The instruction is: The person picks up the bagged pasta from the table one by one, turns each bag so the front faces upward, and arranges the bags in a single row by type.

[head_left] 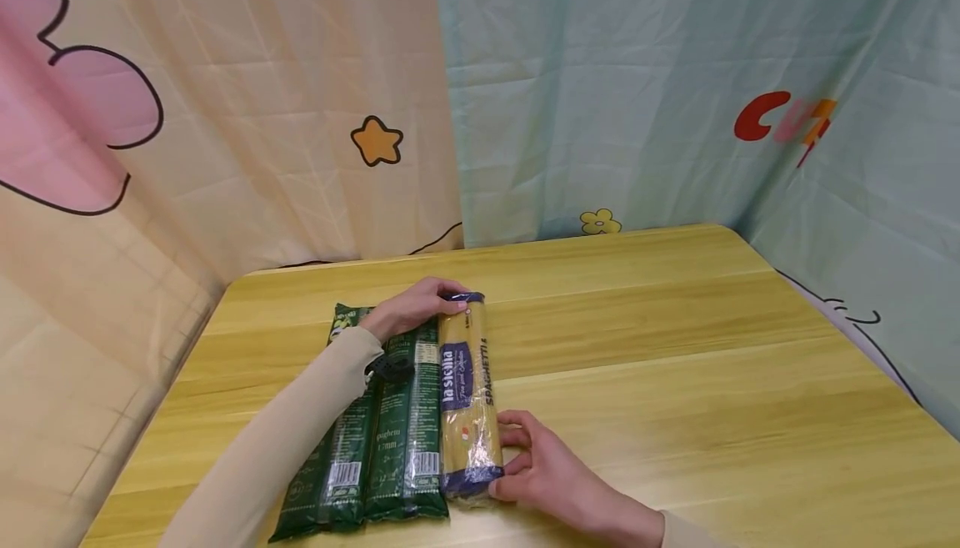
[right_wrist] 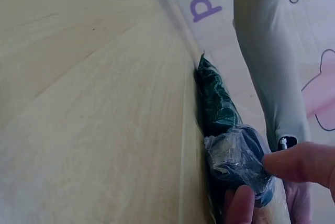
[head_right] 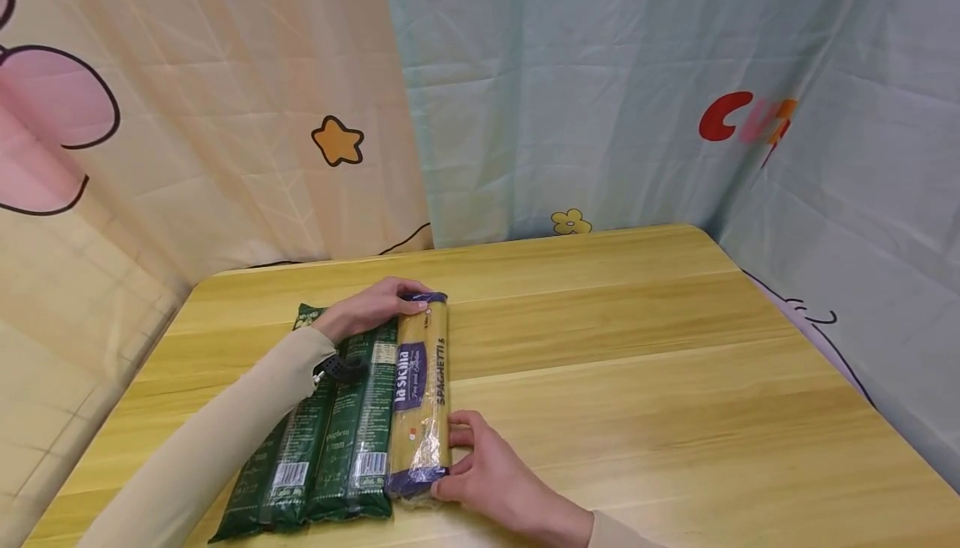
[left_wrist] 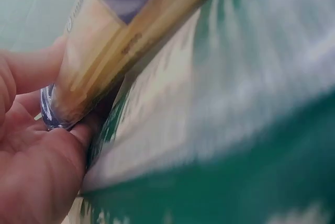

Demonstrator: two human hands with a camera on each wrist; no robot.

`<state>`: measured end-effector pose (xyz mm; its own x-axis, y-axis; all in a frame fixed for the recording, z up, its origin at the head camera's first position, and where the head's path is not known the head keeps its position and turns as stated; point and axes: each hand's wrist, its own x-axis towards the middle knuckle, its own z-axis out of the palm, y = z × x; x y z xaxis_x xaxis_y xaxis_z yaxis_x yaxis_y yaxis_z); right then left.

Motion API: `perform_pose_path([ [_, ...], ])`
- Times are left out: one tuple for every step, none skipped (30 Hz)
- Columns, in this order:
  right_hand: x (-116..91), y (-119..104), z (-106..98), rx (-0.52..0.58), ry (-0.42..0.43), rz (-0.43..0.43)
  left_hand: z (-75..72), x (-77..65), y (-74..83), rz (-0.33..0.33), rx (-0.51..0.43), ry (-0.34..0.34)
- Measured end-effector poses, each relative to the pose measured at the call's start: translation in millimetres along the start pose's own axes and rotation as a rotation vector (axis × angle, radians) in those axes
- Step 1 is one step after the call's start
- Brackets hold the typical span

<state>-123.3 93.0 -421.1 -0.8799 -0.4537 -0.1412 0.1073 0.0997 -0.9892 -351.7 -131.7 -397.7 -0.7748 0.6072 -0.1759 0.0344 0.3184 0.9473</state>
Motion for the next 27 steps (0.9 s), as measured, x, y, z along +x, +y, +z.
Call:
perform_pose_path([
  [0, 0, -1, 0.009, 0.005, 0.014, 1.5, 0.9, 0.2, 0.003, 0.001, 0.005],
  [0, 0, -2, 0.016, 0.011, 0.026, 3.1, 2.1, 0.3, 0.001, 0.001, 0.013],
  [0, 0, -2, 0.023, 0.015, 0.034, 4.7, 3.5, 0.1, 0.001, 0.005, 0.017],
  [1, 0, -2, 0.029, 0.019, 0.037, 6.0, 5.2, -0.2, -0.002, 0.003, 0.022],
  [0, 0, -3, 0.031, 0.022, 0.037, 7.4, 6.7, -0.4, -0.002, 0.003, 0.025],
  [0, 1, -3, 0.037, 0.022, 0.034, 8.6, 8.3, -0.4, -0.004, 0.001, 0.028],
  [0, 1, -4, 0.047, 0.024, 0.030, 9.6, 10.0, -0.3, -0.005, 0.000, 0.031],
  [0, 1, -4, 0.054, 0.029, 0.028, 10.6, 11.6, 0.5, -0.010, -0.009, 0.038],
  [0, 1, -5, 0.059, 0.034, 0.025, 11.5, 13.6, 1.2, -0.014, -0.021, 0.048],
  [0, 1, -7, 0.060, 0.044, 0.022, 12.3, 14.9, 2.4, -0.018, -0.030, 0.059],
  [-1, 1, -9, 0.057, 0.055, 0.018, 13.1, 16.4, 3.7, -0.018, -0.033, 0.069],
  [-2, 1, -11, 0.053, 0.067, 0.013, 14.0, 18.2, 5.2, -0.022, -0.045, 0.083],
  [-2, 0, -14, 0.049, 0.080, 0.008, 14.9, 20.0, 7.0, -0.028, -0.055, 0.101],
  [-3, 0, -17, 0.039, 0.095, 0.001, 15.9, 22.1, 9.1, -0.036, -0.065, 0.121],
  [-4, -1, -20, 0.030, 0.110, -0.005, 16.8, 24.5, 10.9, -0.040, -0.074, 0.136],
  [-4, -2, -23, 0.023, 0.124, -0.010, 17.8, 27.0, 12.9, -0.045, -0.088, 0.151],
  [-5, -2, -26, 0.018, 0.138, -0.018, 18.8, 30.7, 14.4, -0.045, -0.113, 0.165],
  [-5, -3, -29, 0.013, 0.155, -0.025, 19.7, 34.4, 16.4, -0.051, -0.145, 0.180],
  [-6, -4, -32, 0.009, 0.172, -0.031, 20.6, 38.3, 18.1, -0.054, -0.178, 0.191],
  [-6, -5, -34, 0.006, 0.189, -0.034, 21.4, 42.3, 19.6, -0.059, -0.218, 0.199],
  [-6, -6, -37, 0.006, 0.205, -0.034, 22.2, 46.4, 21.2, -0.061, -0.258, 0.204],
  [-6, -6, -40, 0.008, 0.222, -0.036, 23.2, 50.5, 22.9, -0.067, -0.296, 0.213],
  [-6, -7, -42, 0.008, 0.238, -0.039, 24.1, 54.4, 24.5, -0.070, -0.330, 0.217],
  [-6, -8, -45, 0.009, 0.252, -0.041, 25.2, 58.2, 26.3, -0.074, -0.359, 0.224],
  [-6, -9, -48, 0.008, 0.265, -0.046, 26.2, 62.0, 28.0, -0.076, -0.385, 0.229],
  [-5, -9, -51, 0.007, 0.279, -0.051, 27.1, 65.6, 29.7, -0.075, -0.404, 0.235],
  [-5, -10, -54, 0.005, 0.293, -0.056, 28.1, 69.3, 31.5, -0.069, -0.416, 0.241],
])
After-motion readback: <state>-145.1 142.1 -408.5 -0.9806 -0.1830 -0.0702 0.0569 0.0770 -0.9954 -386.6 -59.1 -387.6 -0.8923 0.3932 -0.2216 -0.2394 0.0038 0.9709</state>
